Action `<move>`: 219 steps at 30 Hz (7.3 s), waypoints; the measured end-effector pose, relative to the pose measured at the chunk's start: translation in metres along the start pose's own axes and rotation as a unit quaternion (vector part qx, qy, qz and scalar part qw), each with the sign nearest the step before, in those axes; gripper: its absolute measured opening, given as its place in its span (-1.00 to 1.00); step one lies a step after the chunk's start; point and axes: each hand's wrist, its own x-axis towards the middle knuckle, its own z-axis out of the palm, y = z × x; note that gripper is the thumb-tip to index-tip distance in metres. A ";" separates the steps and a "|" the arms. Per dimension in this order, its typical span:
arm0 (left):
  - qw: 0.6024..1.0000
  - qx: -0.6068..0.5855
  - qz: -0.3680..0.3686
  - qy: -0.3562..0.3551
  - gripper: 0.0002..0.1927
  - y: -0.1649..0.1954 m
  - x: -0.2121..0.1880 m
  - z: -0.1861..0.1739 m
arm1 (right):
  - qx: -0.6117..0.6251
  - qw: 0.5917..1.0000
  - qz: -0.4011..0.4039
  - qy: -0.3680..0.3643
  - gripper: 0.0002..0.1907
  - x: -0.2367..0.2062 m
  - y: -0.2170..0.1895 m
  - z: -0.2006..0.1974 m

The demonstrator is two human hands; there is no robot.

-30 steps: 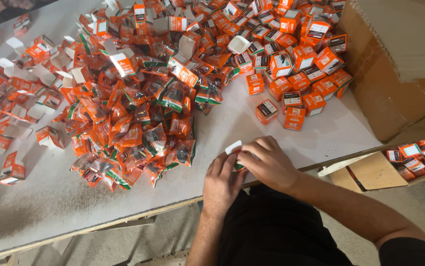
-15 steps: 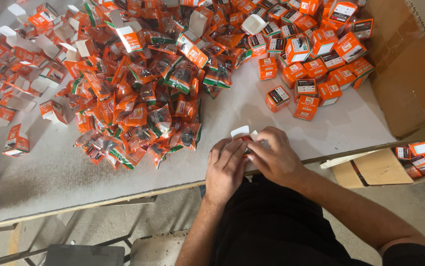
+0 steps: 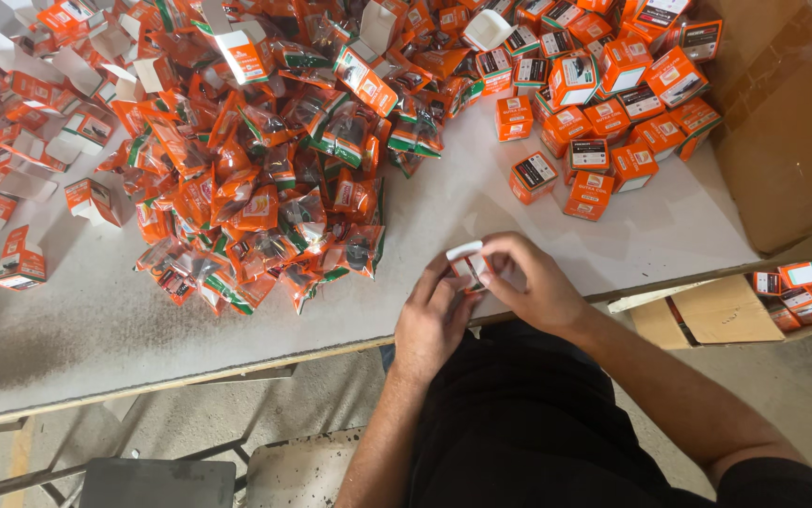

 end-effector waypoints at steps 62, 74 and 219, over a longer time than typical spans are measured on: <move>0.850 0.455 0.262 -0.044 -0.58 -0.141 0.276 -0.056 | -0.020 0.987 -0.070 0.143 -0.65 -0.004 0.008 -0.006; 0.987 0.129 0.095 0.025 -0.16 -0.005 0.068 -0.012 | 0.008 0.992 -0.079 0.103 -0.73 -0.012 -0.009 0.006; 0.996 -0.084 -0.001 0.044 -0.62 0.000 -0.011 -0.006 | -0.259 0.922 -0.181 0.223 -0.64 -0.020 0.001 -0.082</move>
